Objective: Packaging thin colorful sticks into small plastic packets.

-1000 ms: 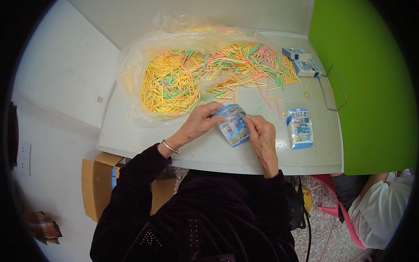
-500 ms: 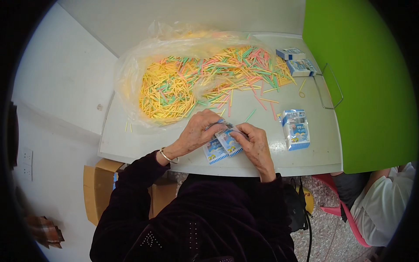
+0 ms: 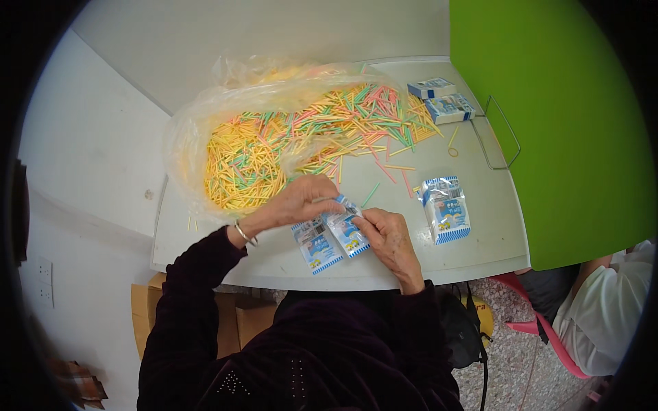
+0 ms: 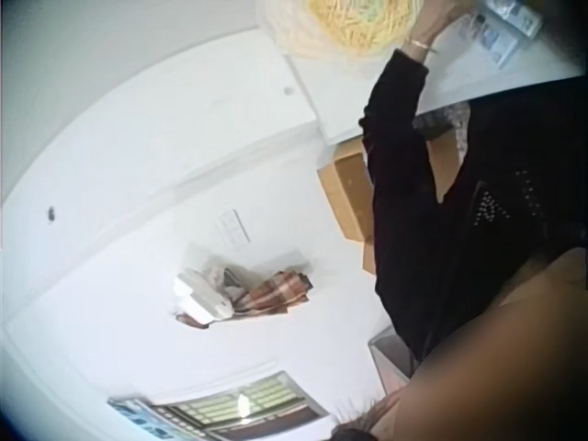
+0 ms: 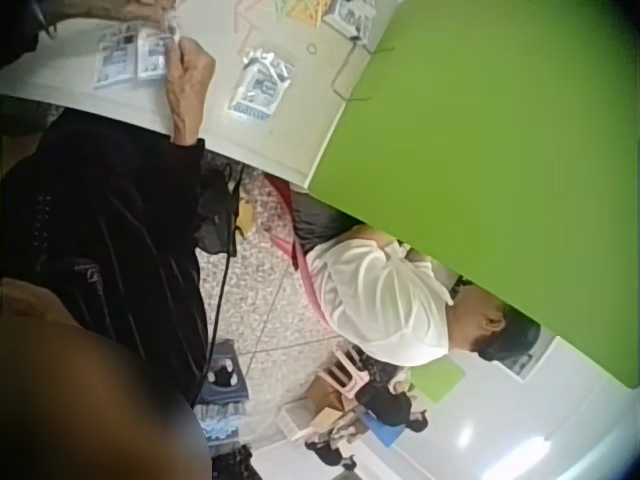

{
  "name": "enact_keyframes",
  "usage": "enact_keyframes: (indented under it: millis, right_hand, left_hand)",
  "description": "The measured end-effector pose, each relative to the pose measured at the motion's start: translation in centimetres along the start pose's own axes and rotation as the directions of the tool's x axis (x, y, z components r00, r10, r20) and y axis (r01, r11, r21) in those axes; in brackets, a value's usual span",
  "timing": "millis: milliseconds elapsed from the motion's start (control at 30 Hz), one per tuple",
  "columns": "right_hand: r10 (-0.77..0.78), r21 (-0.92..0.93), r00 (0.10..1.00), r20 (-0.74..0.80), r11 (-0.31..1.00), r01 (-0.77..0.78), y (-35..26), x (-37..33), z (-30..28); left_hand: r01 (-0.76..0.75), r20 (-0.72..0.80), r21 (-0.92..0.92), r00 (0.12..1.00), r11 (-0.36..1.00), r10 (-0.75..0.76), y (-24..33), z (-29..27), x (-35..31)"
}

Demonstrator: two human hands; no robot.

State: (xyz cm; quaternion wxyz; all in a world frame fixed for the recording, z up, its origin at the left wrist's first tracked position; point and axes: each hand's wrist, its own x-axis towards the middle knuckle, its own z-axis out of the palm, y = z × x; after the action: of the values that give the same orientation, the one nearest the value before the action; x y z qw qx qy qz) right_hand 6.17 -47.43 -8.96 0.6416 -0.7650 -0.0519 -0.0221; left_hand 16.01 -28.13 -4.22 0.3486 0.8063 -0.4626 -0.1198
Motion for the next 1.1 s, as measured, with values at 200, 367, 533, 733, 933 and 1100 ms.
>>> enact_keyframes:
  millis: [200,367,533,733,933,1100]
  right_hand:
    - [-0.162,-0.256,0.986,0.034,0.952,0.165,-0.1,0.4,0.1]
    - [-0.229,-0.3,0.973,-0.004,0.929,0.218,0.1,0.1,0.5]
    - [-0.287,-0.359,0.958,0.005,0.894,0.27,0.3,-0.2,1.0]
    - [-0.315,-0.426,0.949,0.018,0.856,0.292,0.7,-0.3,1.2]
    - [-0.313,-0.479,0.949,0.037,0.828,0.291,0.7,-0.3,1.3]
    - [-0.326,-0.469,0.945,0.035,0.83,0.303,0.8,-0.3,1.3]
  left_hand:
    - [-0.177,-0.103,0.219,0.974,0.96,0.203,-1.4,-0.3,9.9]
    - [-0.243,0.015,0.481,0.963,0.842,0.27,-2.9,1.8,19.9]
    - [-0.244,0.041,0.69,0.953,0.681,0.299,-6.2,3.4,24.3]
    - [-0.144,-0.004,0.676,0.98,0.722,0.199,-7.9,3.9,26.0]
    - [-0.176,-0.051,0.671,0.958,0.72,0.282,-8.4,3.3,26.2]
    - [-0.199,0.036,0.701,0.969,0.684,0.245,-6.9,3.6,25.5]
